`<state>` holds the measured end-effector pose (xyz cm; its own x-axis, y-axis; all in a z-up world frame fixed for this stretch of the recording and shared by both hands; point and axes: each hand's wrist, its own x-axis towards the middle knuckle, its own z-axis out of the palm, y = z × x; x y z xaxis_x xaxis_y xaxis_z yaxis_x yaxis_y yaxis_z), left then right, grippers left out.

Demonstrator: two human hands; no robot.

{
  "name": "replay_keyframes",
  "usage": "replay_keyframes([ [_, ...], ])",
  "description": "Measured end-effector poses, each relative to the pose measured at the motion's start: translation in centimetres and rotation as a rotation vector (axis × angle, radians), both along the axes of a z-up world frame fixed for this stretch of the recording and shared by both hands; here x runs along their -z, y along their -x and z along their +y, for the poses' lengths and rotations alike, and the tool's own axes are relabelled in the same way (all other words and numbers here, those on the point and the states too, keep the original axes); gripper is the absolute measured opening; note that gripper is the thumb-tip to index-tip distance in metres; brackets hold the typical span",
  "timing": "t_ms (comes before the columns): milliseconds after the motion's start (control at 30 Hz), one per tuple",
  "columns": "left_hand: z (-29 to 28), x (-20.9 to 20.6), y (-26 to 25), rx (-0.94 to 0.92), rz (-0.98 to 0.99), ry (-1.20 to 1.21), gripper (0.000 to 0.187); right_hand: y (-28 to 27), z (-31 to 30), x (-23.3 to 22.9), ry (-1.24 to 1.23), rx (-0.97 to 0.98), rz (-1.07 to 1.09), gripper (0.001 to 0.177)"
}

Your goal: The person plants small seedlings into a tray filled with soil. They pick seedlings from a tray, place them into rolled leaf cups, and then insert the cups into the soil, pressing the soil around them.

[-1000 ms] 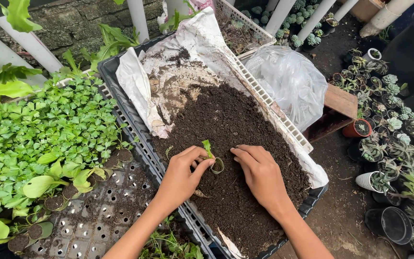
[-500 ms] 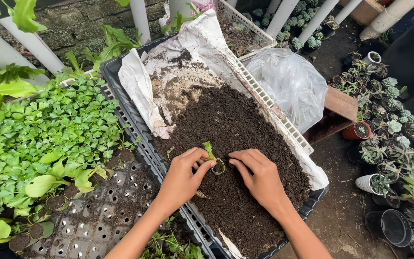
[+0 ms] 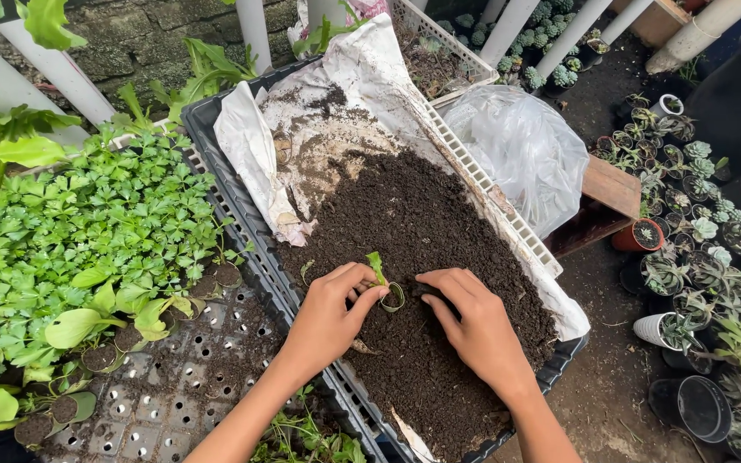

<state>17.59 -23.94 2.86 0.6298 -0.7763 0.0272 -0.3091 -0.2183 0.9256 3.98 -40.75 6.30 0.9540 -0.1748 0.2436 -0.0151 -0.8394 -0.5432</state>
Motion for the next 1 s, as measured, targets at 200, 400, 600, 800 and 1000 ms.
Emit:
replay_keyframes([
  [200, -0.1, 0.4, 0.0, -0.003, -0.012, 0.012, 0.018, -0.6, 1.3, -1.4, -0.103, 0.025, -0.048, 0.021],
  [400, -0.1, -0.2, 0.1, -0.002, 0.013, -0.015, 0.017, -1.0, 1.6, -0.2, -0.022, 0.001, 0.066, 0.026],
  [600, -0.2, 0.0, 0.1, 0.005, 0.001, -0.009, 0.017, -0.9, 2.1, -0.8, -0.032, -0.010, 0.083, 0.040],
  [800, -0.2, 0.2, 0.1, -0.002, -0.025, -0.013, 0.017, -0.7, 2.0, -0.3, -0.003, -0.008, 0.036, 0.022],
  [1000, -0.2, 0.4, 0.1, 0.001, -0.039, 0.019, 0.016, -1.0, 2.3, -0.2, 0.060, 0.190, 0.250, 0.024],
])
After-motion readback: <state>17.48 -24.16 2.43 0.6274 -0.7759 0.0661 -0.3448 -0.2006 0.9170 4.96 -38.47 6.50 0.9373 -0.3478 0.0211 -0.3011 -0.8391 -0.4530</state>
